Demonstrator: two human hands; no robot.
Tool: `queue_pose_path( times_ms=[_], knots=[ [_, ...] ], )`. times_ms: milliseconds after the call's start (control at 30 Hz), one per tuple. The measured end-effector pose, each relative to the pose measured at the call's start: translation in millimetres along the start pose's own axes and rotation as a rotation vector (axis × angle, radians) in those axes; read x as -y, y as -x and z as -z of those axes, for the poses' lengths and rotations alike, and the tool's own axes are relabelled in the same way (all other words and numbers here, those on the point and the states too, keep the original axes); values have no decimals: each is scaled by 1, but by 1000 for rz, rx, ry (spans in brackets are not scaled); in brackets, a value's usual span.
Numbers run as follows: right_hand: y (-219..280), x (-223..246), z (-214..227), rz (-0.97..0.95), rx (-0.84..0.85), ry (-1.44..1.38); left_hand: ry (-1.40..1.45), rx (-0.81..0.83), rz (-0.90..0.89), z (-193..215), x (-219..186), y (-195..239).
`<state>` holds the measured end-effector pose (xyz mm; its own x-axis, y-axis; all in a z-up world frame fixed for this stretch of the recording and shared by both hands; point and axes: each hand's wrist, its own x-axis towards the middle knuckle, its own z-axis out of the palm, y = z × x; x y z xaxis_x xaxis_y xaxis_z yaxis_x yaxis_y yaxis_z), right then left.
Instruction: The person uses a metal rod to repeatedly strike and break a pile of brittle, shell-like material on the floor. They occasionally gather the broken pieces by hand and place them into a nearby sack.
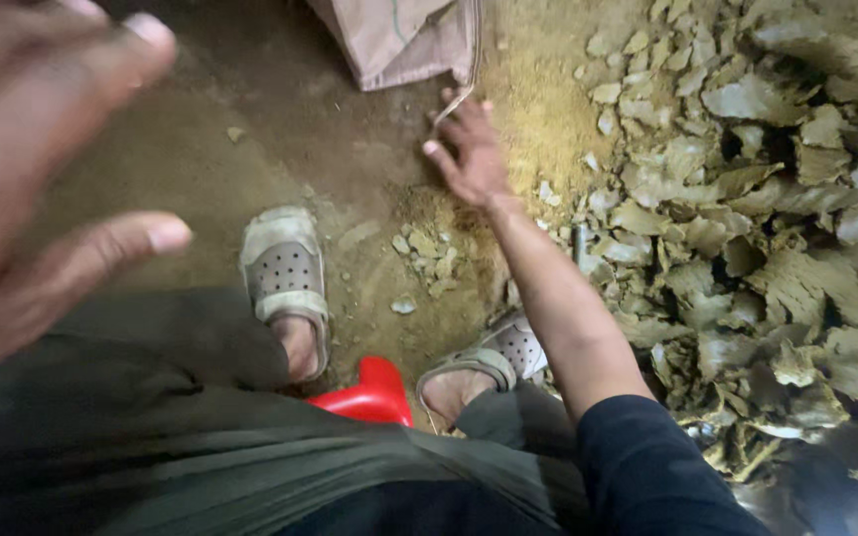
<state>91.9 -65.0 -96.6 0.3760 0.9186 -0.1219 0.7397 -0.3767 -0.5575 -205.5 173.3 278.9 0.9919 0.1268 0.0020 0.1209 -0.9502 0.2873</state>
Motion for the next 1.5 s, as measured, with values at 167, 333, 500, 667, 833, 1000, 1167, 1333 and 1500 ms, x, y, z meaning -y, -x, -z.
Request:
queue_pose_path(
  times_ms=[167,333,500,667,833,1000,1167,1333,1500],
  knots=[
    [53,53,-9,186,179,-40,-85,90,53,-11,2,0],
    [120,69,-15,311,213,266,205,-20,75,-4,2,12],
    [141,72,-25,386,202,406,109,-30,36,3,-3,21],
    [124,65,-34,352,156,401,-151,35,23,8,-4,22],
    [126,77,-51,292,175,517,-289,51,77,10,-10,22],
    [146,94,-70,534,154,608,-413,58,51,10,-17,22],
    [152,78,-63,299,-53,766,-287,108,67,12,-21,22],
    [159,75,-62,-87,-322,306,-345,32,9,18,-23,19],
    [156,83,-84,-338,-352,269,-159,15,7,23,-23,29]
  ],
)
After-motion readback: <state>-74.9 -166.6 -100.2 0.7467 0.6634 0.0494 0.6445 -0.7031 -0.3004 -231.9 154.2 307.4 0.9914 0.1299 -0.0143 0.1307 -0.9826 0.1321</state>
